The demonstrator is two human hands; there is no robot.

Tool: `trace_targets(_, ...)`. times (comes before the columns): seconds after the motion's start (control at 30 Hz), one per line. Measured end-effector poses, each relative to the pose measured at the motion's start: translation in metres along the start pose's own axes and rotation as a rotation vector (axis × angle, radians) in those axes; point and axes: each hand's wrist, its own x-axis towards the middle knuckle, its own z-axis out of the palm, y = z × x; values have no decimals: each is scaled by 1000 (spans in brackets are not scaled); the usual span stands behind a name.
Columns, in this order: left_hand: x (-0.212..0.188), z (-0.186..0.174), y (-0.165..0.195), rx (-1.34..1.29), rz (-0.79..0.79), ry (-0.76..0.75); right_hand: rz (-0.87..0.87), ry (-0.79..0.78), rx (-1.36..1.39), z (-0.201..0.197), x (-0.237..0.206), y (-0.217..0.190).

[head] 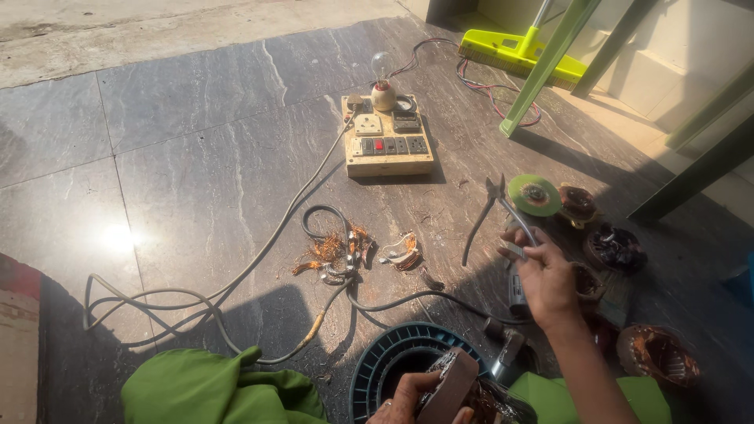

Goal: The person sits on the floor and uses a hammer and screwdriver to loosen and pry out copper windings from a motor stator. They then use pliers to pull and cut the copper wires, removing them from the stator slots.

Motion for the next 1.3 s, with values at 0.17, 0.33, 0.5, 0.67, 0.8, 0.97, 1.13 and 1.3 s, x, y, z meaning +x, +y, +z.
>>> trace_targets(0.17,-4,-22,34,-25,13,-29,-298,-240,68,17,-80,-74)
trace_targets(0.33,-10,-42,73,-104,-6,-26,-155,-292,299,44,-111,-91)
trace_targets(0.5,-16,-67,116,44,-40,10,-120,-292,417,64,-154,-110)
trace_targets(0.67,-42,-71,158,511,414,402,-117,-310,473,74,-205,-130)
trace_targets(0.8,-47,-50,184,390,565,246,-126,-407,512,74,-225,-126)
trace_targets(0.97,-51,-33,195,511,566,231,-125,-235,-19,68,-236,-117)
trace_targets(1.13,-64,-30,193,419,654,226,-29,-266,301,58,-252,-105)
trace_targets(1.3,-61,-57,172,350,486,446,35,-110,228,15,-278,-88)
